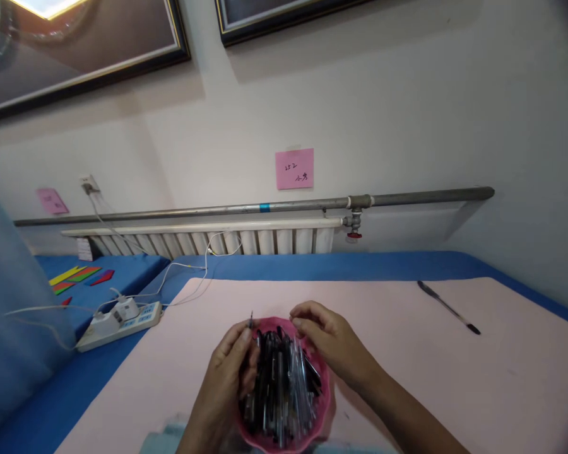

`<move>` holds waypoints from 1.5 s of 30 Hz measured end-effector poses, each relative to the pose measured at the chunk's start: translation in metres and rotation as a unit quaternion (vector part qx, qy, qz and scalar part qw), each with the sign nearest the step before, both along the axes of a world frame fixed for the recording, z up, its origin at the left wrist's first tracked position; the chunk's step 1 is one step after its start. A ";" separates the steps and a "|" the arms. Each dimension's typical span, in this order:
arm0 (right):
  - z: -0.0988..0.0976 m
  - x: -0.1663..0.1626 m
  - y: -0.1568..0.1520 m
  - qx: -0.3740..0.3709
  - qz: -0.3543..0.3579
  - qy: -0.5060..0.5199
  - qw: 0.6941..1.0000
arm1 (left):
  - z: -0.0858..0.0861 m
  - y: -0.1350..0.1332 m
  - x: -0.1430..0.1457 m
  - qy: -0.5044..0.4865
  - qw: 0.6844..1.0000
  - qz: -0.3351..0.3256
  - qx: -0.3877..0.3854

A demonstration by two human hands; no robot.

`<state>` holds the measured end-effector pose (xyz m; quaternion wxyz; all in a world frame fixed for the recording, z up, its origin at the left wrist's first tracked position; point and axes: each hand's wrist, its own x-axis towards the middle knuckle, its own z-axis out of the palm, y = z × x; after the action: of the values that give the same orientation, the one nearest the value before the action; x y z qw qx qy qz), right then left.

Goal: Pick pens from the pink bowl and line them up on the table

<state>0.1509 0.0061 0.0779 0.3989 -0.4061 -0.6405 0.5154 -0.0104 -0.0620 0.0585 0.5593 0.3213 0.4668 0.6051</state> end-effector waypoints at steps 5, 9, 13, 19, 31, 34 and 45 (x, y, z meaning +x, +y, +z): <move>-0.001 0.001 -0.001 0.070 -0.004 -0.068 0.995 | 0.002 0.001 -0.018 0.011 0.997 0.063 0.037; -0.007 -0.001 0.000 0.142 0.025 -0.117 0.983 | 0.002 0.000 -0.028 0.014 0.994 0.094 0.050; -0.015 -0.002 0.001 0.195 0.075 -0.179 0.961 | 0.003 0.000 -0.033 0.018 0.991 0.121 0.058; -0.021 -0.004 -0.001 0.242 0.108 -0.212 0.941 | 0.004 0.002 -0.037 0.017 0.988 0.144 0.054; -0.035 -0.042 -0.013 0.353 0.174 -0.349 0.850 | -0.001 0.007 -0.030 -0.001 0.990 0.142 0.025; -0.037 -0.050 -0.016 0.367 0.173 -0.403 0.821 | -0.001 0.007 -0.028 0.003 0.990 0.136 0.023; -0.037 -0.036 -0.003 0.022 0.072 -0.009 0.997 | -0.004 0.005 -0.024 -0.004 0.995 0.101 0.013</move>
<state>0.1145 0.0033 0.0405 0.3636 -0.3548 -0.6828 0.5251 -0.0343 -0.0573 0.0549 0.4929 0.2778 0.4864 0.6658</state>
